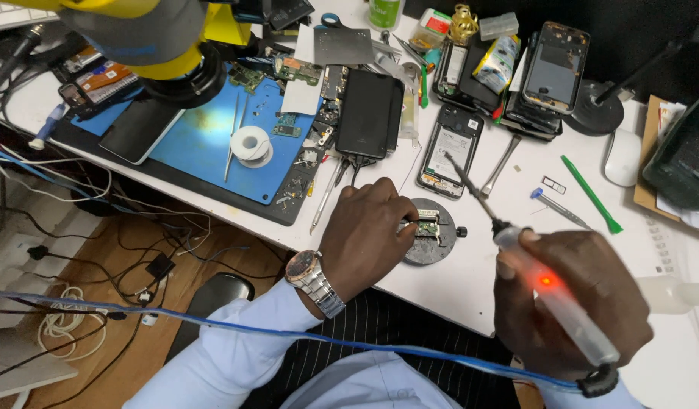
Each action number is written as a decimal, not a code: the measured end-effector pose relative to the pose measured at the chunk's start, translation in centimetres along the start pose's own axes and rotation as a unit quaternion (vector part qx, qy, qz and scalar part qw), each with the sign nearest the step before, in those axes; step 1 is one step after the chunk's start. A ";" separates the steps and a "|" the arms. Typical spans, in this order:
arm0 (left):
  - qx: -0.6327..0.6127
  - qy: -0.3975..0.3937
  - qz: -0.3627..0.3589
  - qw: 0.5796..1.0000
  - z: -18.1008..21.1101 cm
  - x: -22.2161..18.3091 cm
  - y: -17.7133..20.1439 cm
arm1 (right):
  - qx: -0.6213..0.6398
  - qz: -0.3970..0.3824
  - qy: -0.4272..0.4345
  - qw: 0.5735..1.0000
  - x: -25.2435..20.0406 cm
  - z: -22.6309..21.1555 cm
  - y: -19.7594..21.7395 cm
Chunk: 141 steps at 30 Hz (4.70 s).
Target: Cleaning and soldering components on a mobile phone circuit board at a repair station.
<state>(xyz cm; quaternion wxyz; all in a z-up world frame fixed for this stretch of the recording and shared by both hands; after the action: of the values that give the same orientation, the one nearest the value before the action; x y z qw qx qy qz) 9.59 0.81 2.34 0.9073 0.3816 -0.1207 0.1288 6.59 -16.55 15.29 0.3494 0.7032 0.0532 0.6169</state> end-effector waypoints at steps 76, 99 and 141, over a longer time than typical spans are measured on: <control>-0.035 -0.258 0.017 0.965 5.2 -0.9 1.9 | 0.083 -0.144 -0.158 0.973 -5.9 3.6 -9.7; -0.110 -0.233 0.034 0.966 2.9 -1.5 1.4 | 0.135 -0.146 -0.163 0.966 -4.9 3.2 -9.6; -0.138 -0.134 0.006 0.981 0.1 -0.3 0.0 | -0.068 -0.343 -0.132 0.928 -8.8 6.3 -12.0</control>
<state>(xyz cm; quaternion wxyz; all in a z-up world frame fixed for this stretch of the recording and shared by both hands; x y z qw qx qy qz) 9.36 0.67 2.32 0.9261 0.2657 -0.2599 0.0644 14.53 -14.72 1.34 0.5900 0.6918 0.2027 0.3636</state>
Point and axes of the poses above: each hand's wrist, its own x-axis towards the middle knuckle, its own y-axis out of the back of the hand, z = x × y, the point moved 10 cm from there along x, towards the middle knuckle, and after that the axes turned 13 degrees about -x, right-handed, at the moved point
